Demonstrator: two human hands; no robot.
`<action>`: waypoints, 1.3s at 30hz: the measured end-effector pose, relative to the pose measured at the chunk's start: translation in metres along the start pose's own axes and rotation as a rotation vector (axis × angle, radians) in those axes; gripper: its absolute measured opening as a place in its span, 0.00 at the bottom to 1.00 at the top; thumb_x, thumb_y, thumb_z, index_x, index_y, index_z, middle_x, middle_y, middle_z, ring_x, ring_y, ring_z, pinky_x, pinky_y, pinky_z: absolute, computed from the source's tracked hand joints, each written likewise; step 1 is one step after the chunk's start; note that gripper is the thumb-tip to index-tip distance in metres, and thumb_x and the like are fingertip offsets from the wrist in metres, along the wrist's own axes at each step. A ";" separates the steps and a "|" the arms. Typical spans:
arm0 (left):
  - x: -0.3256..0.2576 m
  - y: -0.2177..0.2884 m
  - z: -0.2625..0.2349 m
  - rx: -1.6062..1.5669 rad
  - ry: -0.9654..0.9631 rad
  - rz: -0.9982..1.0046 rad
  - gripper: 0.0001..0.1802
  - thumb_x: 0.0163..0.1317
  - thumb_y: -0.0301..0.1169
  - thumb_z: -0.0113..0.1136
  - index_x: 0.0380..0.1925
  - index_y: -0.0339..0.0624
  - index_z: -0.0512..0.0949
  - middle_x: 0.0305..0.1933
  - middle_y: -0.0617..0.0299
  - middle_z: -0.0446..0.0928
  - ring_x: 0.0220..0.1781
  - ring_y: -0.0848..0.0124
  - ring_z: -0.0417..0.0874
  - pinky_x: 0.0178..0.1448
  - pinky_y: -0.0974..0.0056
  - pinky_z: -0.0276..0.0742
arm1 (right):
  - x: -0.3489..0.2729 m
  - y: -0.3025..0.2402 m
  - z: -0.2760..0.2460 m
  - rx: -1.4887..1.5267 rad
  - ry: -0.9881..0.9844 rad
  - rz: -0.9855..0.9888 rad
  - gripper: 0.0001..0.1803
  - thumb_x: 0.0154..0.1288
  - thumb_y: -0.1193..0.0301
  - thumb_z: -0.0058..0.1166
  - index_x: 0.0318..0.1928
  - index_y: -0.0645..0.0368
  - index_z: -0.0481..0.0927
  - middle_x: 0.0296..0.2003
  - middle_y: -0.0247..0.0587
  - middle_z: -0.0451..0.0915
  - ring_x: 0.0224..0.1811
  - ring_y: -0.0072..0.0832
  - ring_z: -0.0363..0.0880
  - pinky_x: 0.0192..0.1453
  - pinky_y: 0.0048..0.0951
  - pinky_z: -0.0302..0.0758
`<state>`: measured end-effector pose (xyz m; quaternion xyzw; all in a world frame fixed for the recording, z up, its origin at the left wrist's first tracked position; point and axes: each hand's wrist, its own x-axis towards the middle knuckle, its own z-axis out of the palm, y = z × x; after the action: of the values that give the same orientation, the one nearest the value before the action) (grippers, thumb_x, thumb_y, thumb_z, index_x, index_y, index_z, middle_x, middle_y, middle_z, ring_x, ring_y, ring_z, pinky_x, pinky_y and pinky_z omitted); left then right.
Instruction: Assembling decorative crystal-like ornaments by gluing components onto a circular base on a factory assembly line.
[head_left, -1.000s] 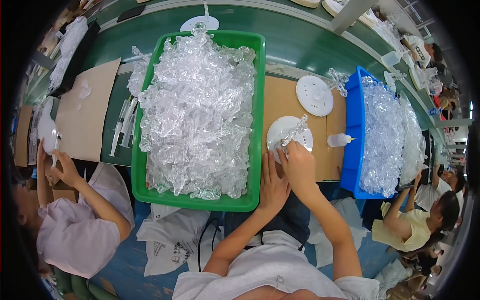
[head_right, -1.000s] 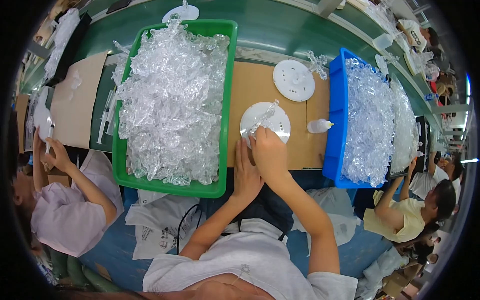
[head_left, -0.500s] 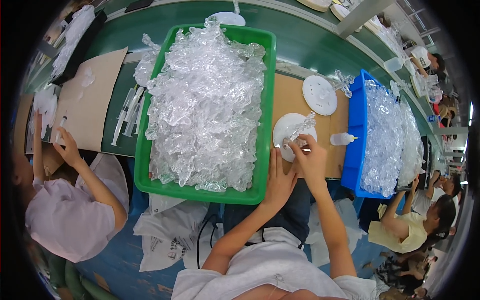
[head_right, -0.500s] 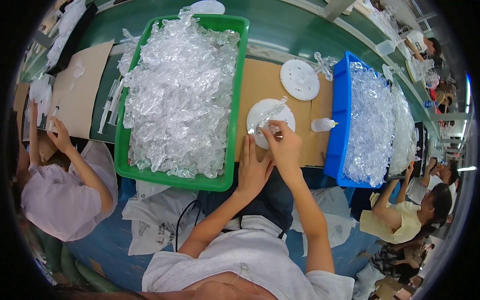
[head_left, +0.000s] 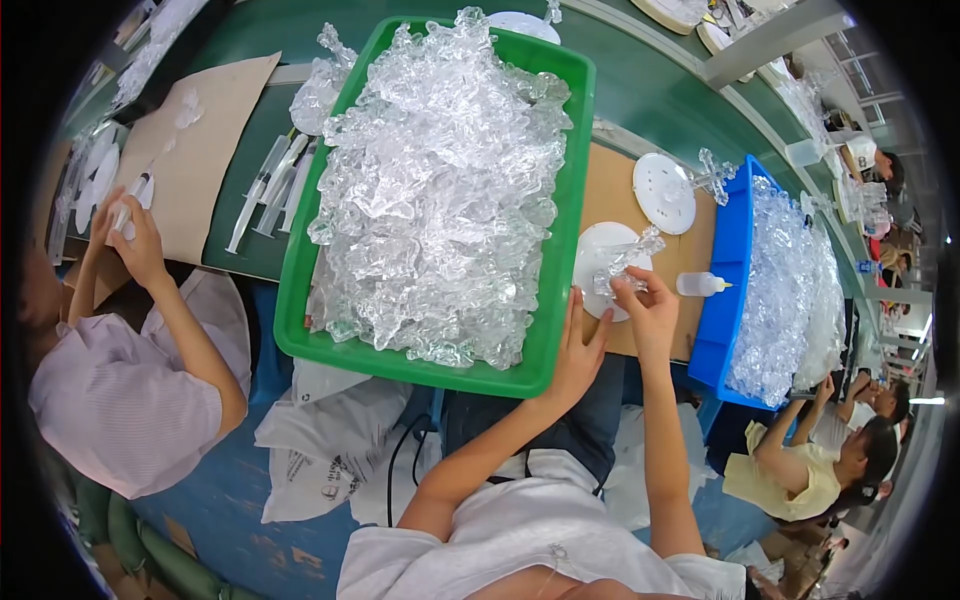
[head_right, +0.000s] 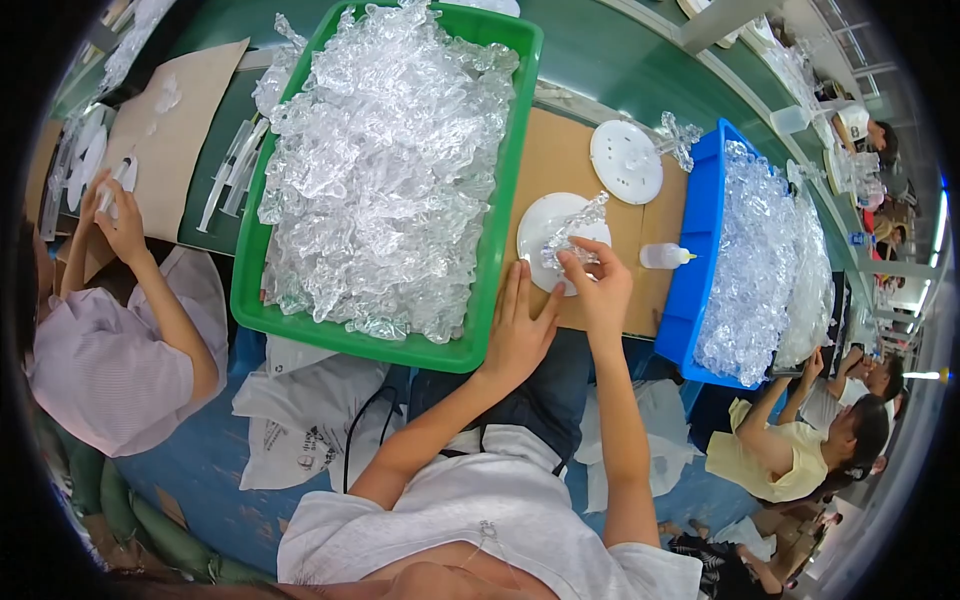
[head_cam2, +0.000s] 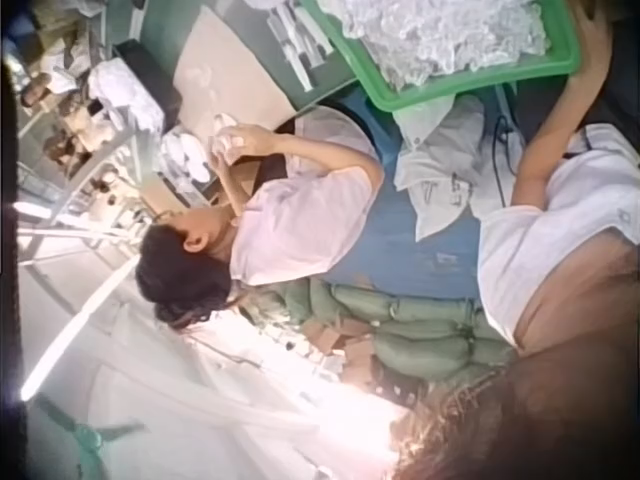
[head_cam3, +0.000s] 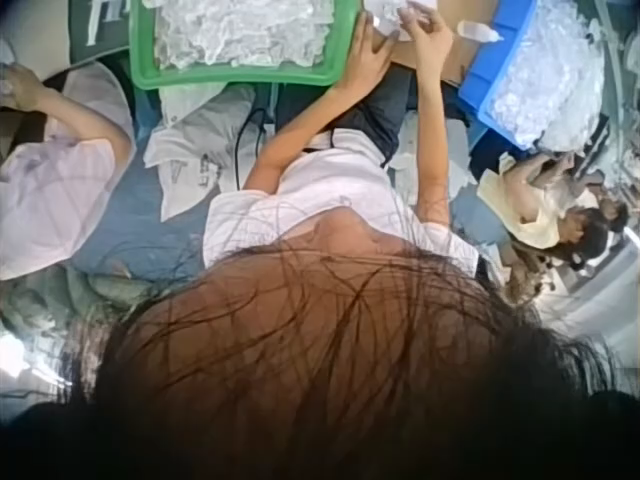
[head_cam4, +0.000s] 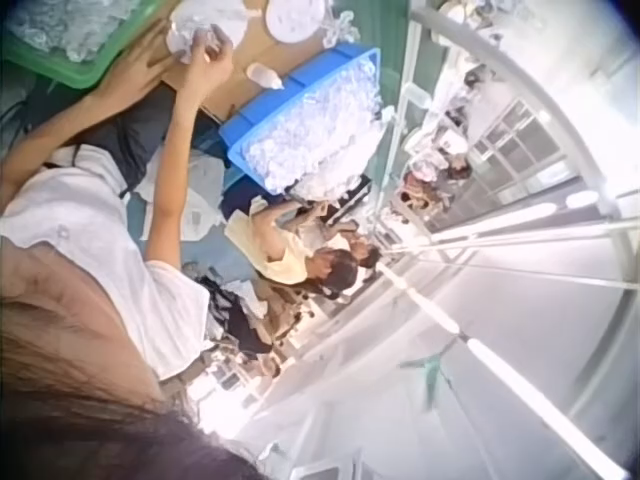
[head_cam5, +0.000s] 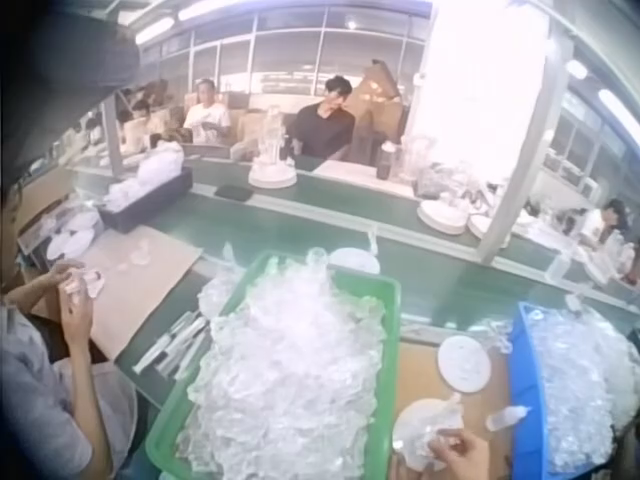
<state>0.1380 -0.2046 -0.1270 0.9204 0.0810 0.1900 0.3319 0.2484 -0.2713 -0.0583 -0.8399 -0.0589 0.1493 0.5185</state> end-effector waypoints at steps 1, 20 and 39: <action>0.000 -0.001 0.001 -0.001 -0.001 -0.001 0.30 0.58 0.33 0.59 0.63 0.53 0.68 0.69 0.30 0.51 0.73 0.39 0.50 0.70 0.44 0.56 | -0.001 -0.001 0.002 -0.001 -0.001 0.002 0.16 0.59 0.72 0.62 0.47 0.66 0.79 0.37 0.38 0.82 0.33 0.19 0.79 0.37 0.21 0.78; 0.001 0.000 -0.003 -0.022 -0.015 -0.005 0.27 0.58 0.33 0.59 0.60 0.56 0.71 0.71 0.35 0.49 0.73 0.39 0.49 0.70 0.43 0.55 | -0.007 -0.017 0.021 -0.670 0.072 -0.495 0.12 0.57 0.69 0.61 0.36 0.64 0.76 0.28 0.50 0.77 0.27 0.43 0.80 0.31 0.38 0.75; -0.005 0.002 0.004 0.024 0.035 -0.028 0.31 0.56 0.36 0.61 0.63 0.58 0.69 0.70 0.32 0.52 0.74 0.42 0.50 0.70 0.46 0.56 | -0.012 -0.002 -0.007 0.245 -0.003 0.100 0.19 0.62 0.71 0.61 0.50 0.68 0.76 0.37 0.40 0.81 0.39 0.20 0.79 0.40 0.19 0.77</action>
<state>0.1347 -0.2094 -0.1302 0.9196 0.1022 0.2006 0.3220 0.2397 -0.2796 -0.0511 -0.7719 0.0009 0.1822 0.6091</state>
